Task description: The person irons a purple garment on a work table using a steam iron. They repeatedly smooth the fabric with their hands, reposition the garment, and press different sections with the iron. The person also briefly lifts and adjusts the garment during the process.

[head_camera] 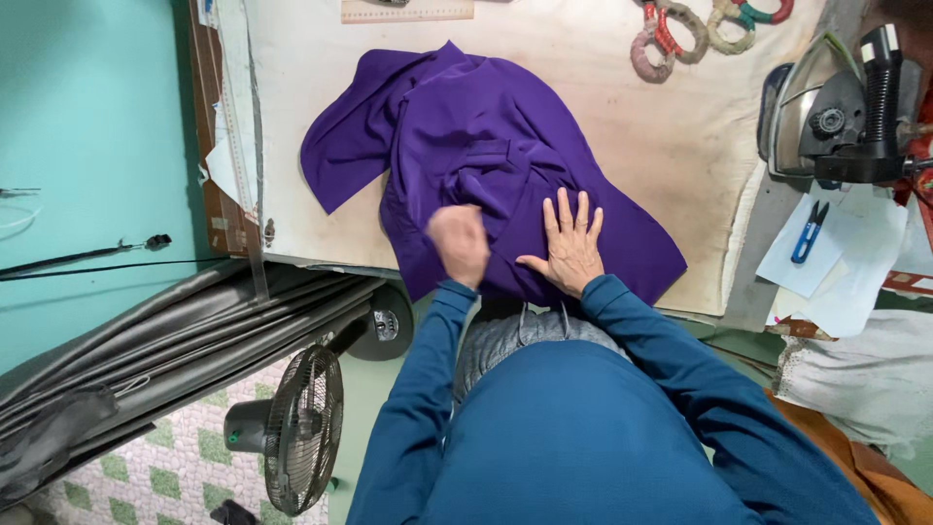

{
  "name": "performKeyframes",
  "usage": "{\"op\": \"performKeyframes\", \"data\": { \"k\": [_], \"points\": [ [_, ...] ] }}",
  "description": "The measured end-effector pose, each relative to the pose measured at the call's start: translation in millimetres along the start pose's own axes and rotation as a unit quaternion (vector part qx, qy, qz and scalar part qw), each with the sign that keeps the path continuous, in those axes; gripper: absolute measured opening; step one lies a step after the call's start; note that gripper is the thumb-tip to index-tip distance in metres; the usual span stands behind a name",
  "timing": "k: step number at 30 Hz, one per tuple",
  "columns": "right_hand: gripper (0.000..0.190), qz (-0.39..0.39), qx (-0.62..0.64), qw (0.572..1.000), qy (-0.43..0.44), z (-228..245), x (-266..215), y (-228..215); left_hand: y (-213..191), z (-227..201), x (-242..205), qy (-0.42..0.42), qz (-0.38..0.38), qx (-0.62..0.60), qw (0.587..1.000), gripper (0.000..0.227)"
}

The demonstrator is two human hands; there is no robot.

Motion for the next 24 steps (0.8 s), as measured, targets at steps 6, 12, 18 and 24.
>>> {"op": "performKeyframes", "data": {
  "k": [6,12,18,24],
  "points": [
    [0.109,-0.022,-0.023,0.999,-0.041,5,-8,12,7,-51,-29,0.135,0.160,0.010,0.978,0.062],
    [0.100,-0.046,-0.039,0.991,-0.119,24,6,3,6,-46,-36,0.134,0.139,0.007,0.981,0.065],
    [0.107,-0.066,0.013,0.993,-0.101,-26,23,-30,9,-26,-28,0.044,0.176,-0.038,0.983,0.075],
    [0.052,-0.264,-0.234,0.919,0.175,-241,25,-210,-15,-3,8,-0.067,0.067,-0.069,0.993,0.024]
  ]
}}
Point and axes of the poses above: each hand's wrist, its own x-axis towards the middle knuckle, its own y-axis out of the palm, z = x × y, the point moved 6 cm from there along x, towards the middle knuckle, and after that the axes turned 2 degrees about y, right-handed, at the moved point
